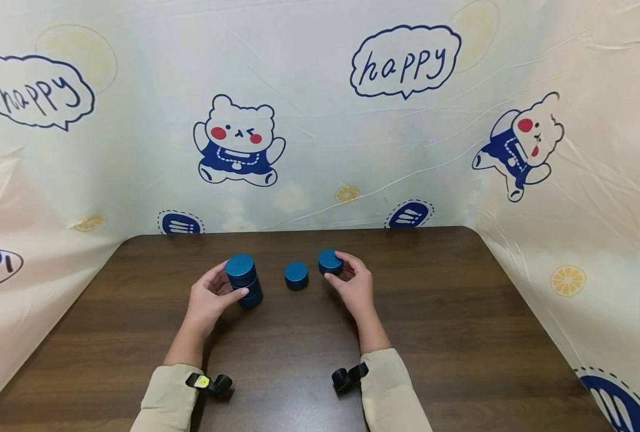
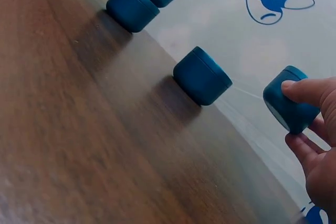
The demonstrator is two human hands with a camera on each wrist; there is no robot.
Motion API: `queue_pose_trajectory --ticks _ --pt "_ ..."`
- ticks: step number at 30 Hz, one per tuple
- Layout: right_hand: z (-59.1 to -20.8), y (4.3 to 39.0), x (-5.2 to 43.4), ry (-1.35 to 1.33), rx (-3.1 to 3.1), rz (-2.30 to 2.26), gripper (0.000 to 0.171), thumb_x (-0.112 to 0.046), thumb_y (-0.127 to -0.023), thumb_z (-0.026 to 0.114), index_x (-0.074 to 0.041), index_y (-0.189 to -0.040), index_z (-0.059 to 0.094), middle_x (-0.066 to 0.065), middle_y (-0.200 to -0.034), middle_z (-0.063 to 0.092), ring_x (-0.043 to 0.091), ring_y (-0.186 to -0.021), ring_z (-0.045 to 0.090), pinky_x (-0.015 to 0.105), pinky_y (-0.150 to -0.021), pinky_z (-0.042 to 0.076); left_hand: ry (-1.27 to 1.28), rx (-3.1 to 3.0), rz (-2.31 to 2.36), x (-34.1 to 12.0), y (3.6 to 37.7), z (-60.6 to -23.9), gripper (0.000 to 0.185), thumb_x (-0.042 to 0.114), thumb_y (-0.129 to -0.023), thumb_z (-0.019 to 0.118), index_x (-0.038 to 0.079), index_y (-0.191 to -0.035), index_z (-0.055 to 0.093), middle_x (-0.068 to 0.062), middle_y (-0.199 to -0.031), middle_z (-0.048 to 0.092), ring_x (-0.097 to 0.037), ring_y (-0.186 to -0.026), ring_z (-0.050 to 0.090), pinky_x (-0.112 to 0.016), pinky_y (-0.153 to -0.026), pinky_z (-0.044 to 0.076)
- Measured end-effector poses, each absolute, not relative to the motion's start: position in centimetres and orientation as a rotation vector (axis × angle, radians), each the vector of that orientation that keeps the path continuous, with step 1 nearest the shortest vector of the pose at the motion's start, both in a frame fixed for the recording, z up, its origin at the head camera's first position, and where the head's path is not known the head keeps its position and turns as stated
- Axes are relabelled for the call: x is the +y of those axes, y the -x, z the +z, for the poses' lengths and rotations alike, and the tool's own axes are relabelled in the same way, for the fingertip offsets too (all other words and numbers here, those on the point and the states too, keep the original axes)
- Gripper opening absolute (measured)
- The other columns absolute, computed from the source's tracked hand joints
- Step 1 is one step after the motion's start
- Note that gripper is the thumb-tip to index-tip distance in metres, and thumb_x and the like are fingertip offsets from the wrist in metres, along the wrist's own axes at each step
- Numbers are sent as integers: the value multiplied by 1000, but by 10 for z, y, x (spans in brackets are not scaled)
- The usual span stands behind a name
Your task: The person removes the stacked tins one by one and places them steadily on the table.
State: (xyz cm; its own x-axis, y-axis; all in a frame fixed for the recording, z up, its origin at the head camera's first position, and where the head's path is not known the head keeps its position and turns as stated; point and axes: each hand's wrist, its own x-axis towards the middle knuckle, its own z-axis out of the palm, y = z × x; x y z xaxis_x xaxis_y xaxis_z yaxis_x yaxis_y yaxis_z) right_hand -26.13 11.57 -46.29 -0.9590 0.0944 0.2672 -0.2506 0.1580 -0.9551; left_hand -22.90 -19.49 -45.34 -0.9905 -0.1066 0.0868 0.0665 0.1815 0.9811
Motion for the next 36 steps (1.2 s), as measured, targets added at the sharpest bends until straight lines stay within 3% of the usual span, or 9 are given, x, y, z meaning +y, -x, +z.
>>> queue_pose_trajectory --ticks 12,36 --pt "-473 270 117 -21 -2397 1892 49 2 -79 79 -10 -124 64 17 -132 56 33 -119 57 43 -97 48 -22 -2282 -1935 -194 227 -452 72 9 -76 85 12 -139 52 -12 -131 57 -26 -121 53 -40 -102 44" --pt "-475 272 121 -73 -2476 1791 46 -2 -81 79 -7 -124 62 16 -131 58 33 -121 55 45 -101 45 -14 -2287 -1925 -194 226 -451 70 9 -77 84 13 -139 52 -11 -133 56 -26 -121 52 -40 -103 44"
